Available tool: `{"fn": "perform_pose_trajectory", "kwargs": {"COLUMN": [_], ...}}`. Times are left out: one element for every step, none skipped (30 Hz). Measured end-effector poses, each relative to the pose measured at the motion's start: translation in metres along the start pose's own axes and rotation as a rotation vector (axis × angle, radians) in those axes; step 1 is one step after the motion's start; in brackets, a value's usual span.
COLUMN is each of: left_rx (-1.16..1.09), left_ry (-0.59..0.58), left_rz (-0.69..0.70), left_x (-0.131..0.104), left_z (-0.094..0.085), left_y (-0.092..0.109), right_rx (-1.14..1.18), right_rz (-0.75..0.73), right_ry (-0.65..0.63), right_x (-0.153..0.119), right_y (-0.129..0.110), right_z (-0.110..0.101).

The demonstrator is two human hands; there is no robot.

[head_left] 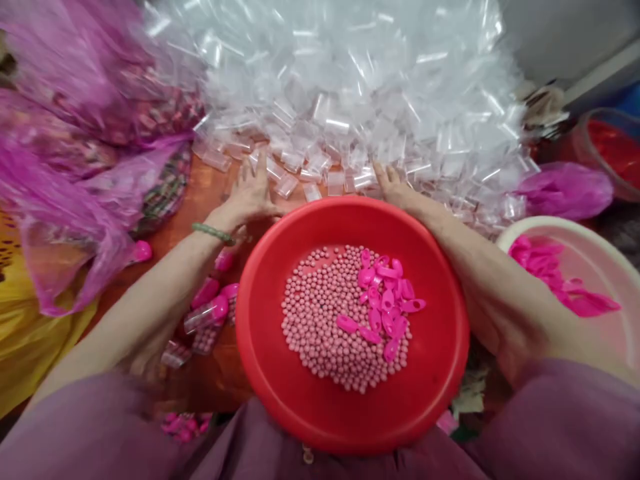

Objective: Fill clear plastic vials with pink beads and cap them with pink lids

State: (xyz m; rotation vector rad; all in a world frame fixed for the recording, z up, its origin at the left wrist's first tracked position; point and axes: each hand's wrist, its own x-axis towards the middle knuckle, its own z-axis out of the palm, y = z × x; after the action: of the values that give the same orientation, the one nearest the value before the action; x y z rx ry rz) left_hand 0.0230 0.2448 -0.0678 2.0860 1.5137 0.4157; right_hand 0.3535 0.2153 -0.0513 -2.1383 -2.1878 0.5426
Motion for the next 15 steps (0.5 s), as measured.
{"fn": "perform_pose_trajectory", "kwargs": {"left_rx": [0.013, 0.023, 0.035, 0.050, 0.069, 0.087, 0.105, 0.120, 0.131, 0.139, 0.145, 0.149, 0.146, 0.136, 0.116], "left_ry": [-0.039, -0.058, -0.065, -0.065, -0.059, -0.052, -0.045, -0.037, -0.025, -0.013, -0.007, -0.008, -0.013, -0.019, -0.019], "left_rz": [-0.026, -0.037, -0.033, -0.022, -0.005, 0.013, 0.027, 0.035, 0.040, 0.046, 0.059, 0.070, 0.087, 0.109, 0.137], "left_x": [0.011, 0.019, 0.026, 0.032, 0.036, 0.040, 0.043, 0.046, 0.048, 0.049, 0.049, 0.048, 0.047, 0.046, 0.045], "left_z": [0.009, 0.017, 0.024, 0.029, 0.034, 0.039, 0.043, 0.047, 0.052, 0.056, 0.059, 0.063, 0.066, 0.069, 0.071], "left_y": [-0.001, 0.000, 0.001, 0.003, 0.005, 0.008, 0.011, 0.013, 0.016, 0.020, 0.023, 0.028, 0.033, 0.038, 0.044], "right_rx": [0.002, -0.020, -0.042, -0.070, -0.100, -0.126, -0.146, -0.160, -0.162, -0.154, -0.136, -0.105, -0.057, -0.004, 0.052], "right_rz": [-0.002, -0.023, -0.053, -0.084, -0.105, -0.117, -0.118, -0.113, -0.112, -0.121, -0.137, -0.154, -0.171, -0.183, -0.190], "right_ry": [-0.017, -0.041, -0.057, -0.066, -0.074, -0.075, -0.071, -0.065, -0.054, -0.037, -0.022, -0.012, -0.003, 0.002, 0.012], "right_x": [0.005, 0.009, 0.012, 0.015, 0.017, 0.019, 0.020, 0.021, 0.021, 0.021, 0.020, 0.020, 0.019, 0.020, 0.021], "right_y": [-0.001, -0.003, -0.004, -0.005, -0.005, -0.005, -0.005, -0.005, -0.005, -0.006, -0.007, -0.009, -0.011, -0.013, -0.014], "right_z": [0.002, 0.005, 0.006, 0.008, 0.010, 0.011, 0.012, 0.013, 0.013, 0.013, 0.013, 0.012, 0.012, 0.011, 0.012]}}
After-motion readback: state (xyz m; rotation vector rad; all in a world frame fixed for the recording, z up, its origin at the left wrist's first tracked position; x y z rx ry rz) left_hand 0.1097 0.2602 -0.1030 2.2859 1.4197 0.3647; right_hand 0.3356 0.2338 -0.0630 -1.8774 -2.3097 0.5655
